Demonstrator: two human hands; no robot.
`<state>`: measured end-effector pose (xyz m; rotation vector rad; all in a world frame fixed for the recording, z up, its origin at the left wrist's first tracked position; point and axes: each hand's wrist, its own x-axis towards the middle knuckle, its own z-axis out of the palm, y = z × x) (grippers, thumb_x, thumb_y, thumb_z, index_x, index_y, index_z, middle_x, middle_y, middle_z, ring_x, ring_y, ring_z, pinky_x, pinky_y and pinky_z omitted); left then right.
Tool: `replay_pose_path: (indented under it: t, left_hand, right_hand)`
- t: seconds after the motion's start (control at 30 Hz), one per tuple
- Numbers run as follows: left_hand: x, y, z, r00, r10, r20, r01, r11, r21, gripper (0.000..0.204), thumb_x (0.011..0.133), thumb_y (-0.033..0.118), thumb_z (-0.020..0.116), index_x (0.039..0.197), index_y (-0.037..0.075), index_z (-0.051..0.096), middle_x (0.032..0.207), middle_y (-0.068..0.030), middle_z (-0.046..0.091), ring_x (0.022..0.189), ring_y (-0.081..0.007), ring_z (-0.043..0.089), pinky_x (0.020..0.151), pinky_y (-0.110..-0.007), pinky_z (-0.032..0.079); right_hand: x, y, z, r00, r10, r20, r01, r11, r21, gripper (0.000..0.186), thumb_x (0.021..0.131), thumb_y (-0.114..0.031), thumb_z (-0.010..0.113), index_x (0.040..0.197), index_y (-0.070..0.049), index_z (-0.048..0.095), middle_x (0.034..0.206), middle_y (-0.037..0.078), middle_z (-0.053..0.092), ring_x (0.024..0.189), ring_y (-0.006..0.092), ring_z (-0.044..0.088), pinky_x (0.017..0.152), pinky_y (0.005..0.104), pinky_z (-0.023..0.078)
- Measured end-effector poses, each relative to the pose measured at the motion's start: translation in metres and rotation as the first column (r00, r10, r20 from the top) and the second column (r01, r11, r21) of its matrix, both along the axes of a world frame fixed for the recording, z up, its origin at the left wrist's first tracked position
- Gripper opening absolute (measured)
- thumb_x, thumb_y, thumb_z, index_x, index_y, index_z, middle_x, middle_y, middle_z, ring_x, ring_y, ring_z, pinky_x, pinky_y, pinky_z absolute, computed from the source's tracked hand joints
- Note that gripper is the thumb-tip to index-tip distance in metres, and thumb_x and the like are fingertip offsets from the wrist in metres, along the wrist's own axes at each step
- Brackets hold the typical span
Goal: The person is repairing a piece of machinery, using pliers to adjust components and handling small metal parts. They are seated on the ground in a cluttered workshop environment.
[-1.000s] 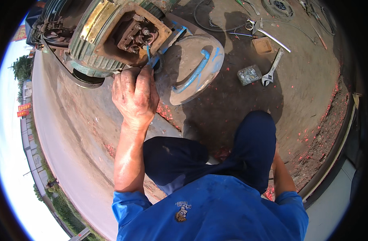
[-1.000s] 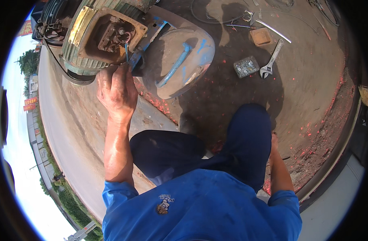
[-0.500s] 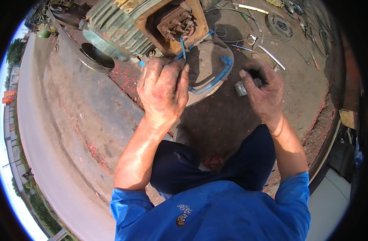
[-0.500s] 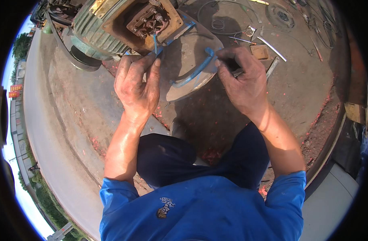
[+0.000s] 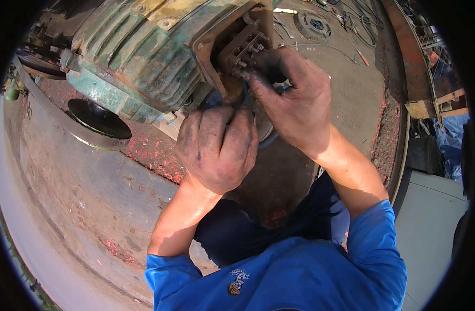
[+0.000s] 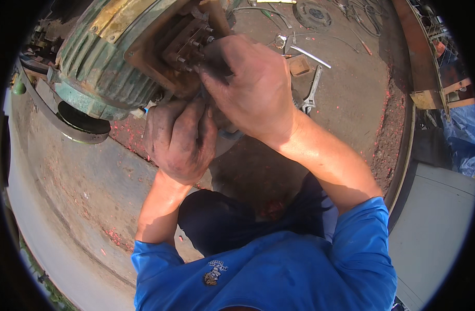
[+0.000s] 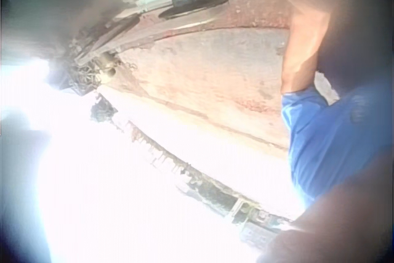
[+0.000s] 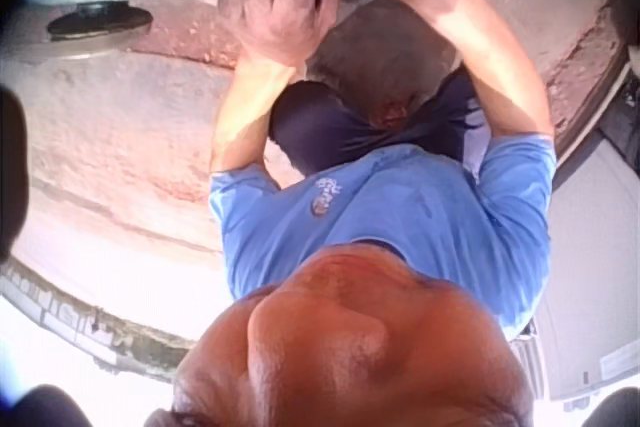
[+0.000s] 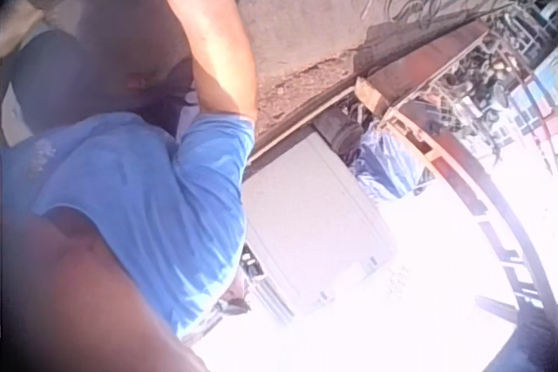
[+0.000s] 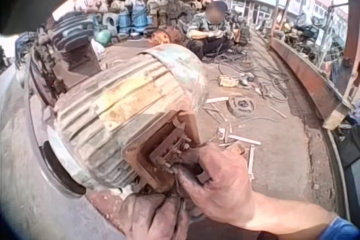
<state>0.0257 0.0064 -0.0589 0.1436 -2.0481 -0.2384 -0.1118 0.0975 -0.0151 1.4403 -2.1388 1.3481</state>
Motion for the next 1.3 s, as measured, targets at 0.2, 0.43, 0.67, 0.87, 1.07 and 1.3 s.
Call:
replay_pose_path:
  t: [0.2,0.43,0.67,0.87,1.07,1.3]
  left_hand:
    - [0.003,-0.009,-0.022,0.999,-0.034,-0.030,0.034,0.999,0.018,0.021,0.081,0.010,0.078,0.102,0.008,0.073,0.092,-0.0062,0.063,0.072,-0.0254,0.057,0.062,-0.038,0.047]
    - [-0.003,-0.003,-0.024,0.990,0.102,-0.098,-0.113,0.987,-0.114,0.022,0.075,0.013,0.080,0.096,0.009,0.076,0.098,-0.0081,0.064,0.082,-0.0254,0.058,0.072,-0.037,0.048]
    - [0.008,0.012,0.019,0.977,0.206,-0.064,-0.215,0.949,-0.231,0.032,0.082,0.006,0.078,0.114,0.008,0.078,0.128,-0.0157,0.061,0.119,-0.0327,0.056,0.102,-0.043,0.042]
    - [-0.009,0.021,0.046,0.903,0.377,0.208,-0.305,0.901,-0.307,0.046,0.081,0.003,0.076,0.125,0.014,0.076,0.154,-0.0147,0.052,0.146,-0.0424,0.040,0.120,-0.054,0.034]
    - [-0.036,0.014,0.036,0.927,0.370,0.065,-0.313,0.856,-0.412,0.025,0.086,0.018,0.078,0.111,0.019,0.078,0.150,-0.0128,0.056,0.143,-0.0433,0.043,0.115,-0.060,0.035]
    - [-0.036,0.005,0.018,0.937,0.350,-0.004,-0.325,0.863,-0.387,0.019,0.083,0.014,0.079,0.101,0.017,0.075,0.142,-0.0128,0.062,0.141,-0.0432,0.045,0.118,-0.059,0.033]
  right_hand:
    - [-0.012,0.004,-0.002,0.987,0.077,-0.140,-0.076,0.997,0.018,0.019,0.080,-0.005,0.083,0.096,-0.004,0.072,0.089,0.012,0.072,0.079,0.0333,0.071,0.067,0.0387,0.056]
    - [-0.033,0.008,-0.022,0.953,0.235,-0.190,-0.257,0.961,-0.101,0.019,0.081,-0.002,0.082,0.097,-0.004,0.073,0.092,0.011,0.074,0.085,0.0308,0.074,0.071,0.0378,0.058]
    - [-0.043,0.008,-0.033,0.916,0.391,-0.091,-0.401,0.888,-0.223,0.021,0.082,0.000,0.081,0.102,-0.004,0.074,0.097,0.012,0.074,0.086,0.0328,0.073,0.073,0.0385,0.058]
    - [-0.046,0.010,-0.048,0.894,0.444,-0.053,-0.436,0.838,-0.327,0.025,0.082,-0.002,0.081,0.104,-0.007,0.073,0.096,0.012,0.070,0.089,0.0346,0.070,0.074,0.0413,0.056]
    - [-0.053,0.006,-0.043,0.858,0.513,0.015,-0.460,0.782,-0.420,0.020,0.084,-0.003,0.079,0.102,-0.005,0.072,0.095,0.013,0.072,0.088,0.0364,0.070,0.074,0.0422,0.057]
    - [-0.062,0.013,-0.039,0.839,0.542,0.044,-0.510,0.813,-0.282,0.015,0.088,0.001,0.075,0.103,0.000,0.073,0.100,0.016,0.075,0.092,0.0319,0.075,0.081,0.0371,0.058]
